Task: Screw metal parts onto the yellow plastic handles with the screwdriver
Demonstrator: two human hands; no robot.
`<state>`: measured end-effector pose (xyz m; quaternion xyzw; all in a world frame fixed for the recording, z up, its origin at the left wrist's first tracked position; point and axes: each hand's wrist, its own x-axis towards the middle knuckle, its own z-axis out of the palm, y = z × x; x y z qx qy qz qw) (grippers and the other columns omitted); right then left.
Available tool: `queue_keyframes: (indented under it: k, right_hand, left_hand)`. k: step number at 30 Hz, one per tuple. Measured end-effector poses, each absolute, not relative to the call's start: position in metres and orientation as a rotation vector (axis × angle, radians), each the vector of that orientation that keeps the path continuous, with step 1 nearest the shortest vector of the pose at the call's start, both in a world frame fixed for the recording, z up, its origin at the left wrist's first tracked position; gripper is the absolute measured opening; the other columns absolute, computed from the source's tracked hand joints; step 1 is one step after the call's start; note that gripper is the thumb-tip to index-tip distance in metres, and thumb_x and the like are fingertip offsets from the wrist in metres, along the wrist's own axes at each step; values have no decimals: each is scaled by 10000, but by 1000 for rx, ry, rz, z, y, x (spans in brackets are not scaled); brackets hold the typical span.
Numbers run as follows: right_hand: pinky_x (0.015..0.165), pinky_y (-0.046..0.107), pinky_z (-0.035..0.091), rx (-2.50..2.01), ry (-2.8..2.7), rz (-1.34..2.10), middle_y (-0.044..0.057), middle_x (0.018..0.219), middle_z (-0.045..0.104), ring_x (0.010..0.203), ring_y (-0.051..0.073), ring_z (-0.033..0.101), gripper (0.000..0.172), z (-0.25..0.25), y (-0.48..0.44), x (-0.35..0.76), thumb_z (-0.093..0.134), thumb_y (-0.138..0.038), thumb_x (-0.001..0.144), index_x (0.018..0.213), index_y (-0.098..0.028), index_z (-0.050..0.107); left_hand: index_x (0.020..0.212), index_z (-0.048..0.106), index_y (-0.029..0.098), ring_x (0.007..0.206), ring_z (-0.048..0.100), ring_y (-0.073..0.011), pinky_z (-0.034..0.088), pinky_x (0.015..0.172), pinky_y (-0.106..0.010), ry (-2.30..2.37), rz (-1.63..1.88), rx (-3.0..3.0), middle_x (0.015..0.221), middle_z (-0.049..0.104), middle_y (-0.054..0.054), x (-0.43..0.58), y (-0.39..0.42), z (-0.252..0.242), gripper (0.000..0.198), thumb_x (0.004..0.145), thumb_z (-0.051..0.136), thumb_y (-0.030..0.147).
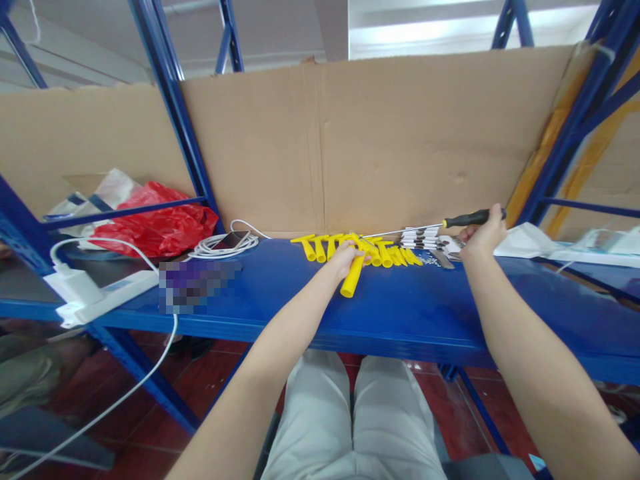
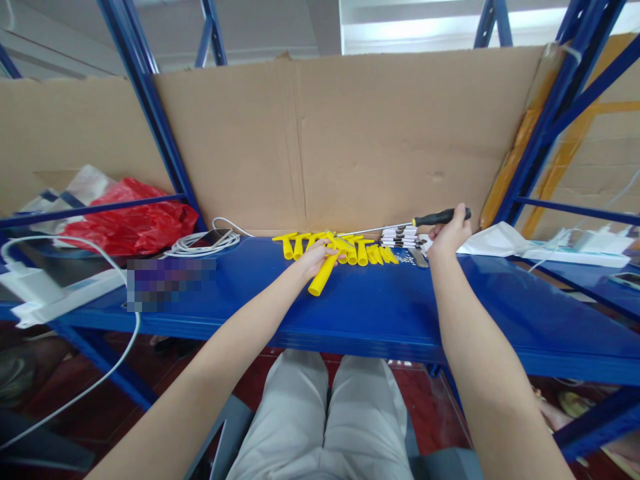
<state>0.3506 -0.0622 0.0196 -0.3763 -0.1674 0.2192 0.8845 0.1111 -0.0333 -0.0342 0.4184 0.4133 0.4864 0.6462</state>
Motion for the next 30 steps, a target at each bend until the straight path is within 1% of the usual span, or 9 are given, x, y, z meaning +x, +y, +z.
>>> queue_keyframes:
  k: [6, 9, 15, 19, 25, 30]
  right_hand:
    - [303, 167, 243, -795, -326, 435, -108, 519, 283, 353, 76, 298, 330, 17, -60, 352, 370, -286, 1078, 751, -240, 364]
    - [300, 158, 228, -783, -321, 435, -104, 533, 296, 359, 68, 302, 332, 16, -59, 354, 389, -285, 1068, 741, -237, 359]
    - [299, 150, 213, -750, -336, 450, -109, 555, 288, 364, 57, 288, 319, 16, -59, 356, 437, -287, 1050, 747, -240, 349]
    - [306, 162, 233, -768, -321, 460, -105, 538, 285, 355, 60, 291, 332, 17, -59, 355, 395, -290, 1066, 741, -235, 353]
    - [302, 160, 213, -762, -306, 465, -98, 520, 292, 359, 62, 291, 366, 21, -63, 352, 382, -281, 1076, 715, -229, 348]
    - [298, 157, 216, -748, -308, 462, -95, 529, 301, 363, 65, 295, 366, 20, -64, 351, 390, -274, 1066, 705, -229, 346]
  left_hand:
    - [1139, 494, 192, 829, 774, -216, 578, 591, -235, 914, 1126, 921, 1102, 723, -108, 111, -33, -33, 492, 764, 571, -116]
    - [1128, 495, 199, 839, 774, -220, 591, 617, -256, 909, 1133, 910, 1101, 720, -98, 111, -32, -34, 488, 761, 567, -113]
    - [1076, 515, 197, 838, 768, -214, 573, 616, -246, 909, 1162, 907, 1061, 721, -80, 111, -29, -37, 458, 748, 566, -117]
    - [1068, 531, 187, 846, 768, -221, 584, 638, -262, 900, 1163, 918, 1046, 722, -87, 112, -29, -37, 438, 747, 571, -108]
    - [1129, 510, 198, 814, 770, -216, 575, 579, -240, 918, 1161, 919, 1059, 726, -89, 112, -32, -35, 455, 776, 621, -66]
    - [1143, 498, 209, 814, 769, -209, 537, 528, -205, 916, 1153, 910, 1089, 719, -91, 112, -33, -35, 471, 786, 582, -87]
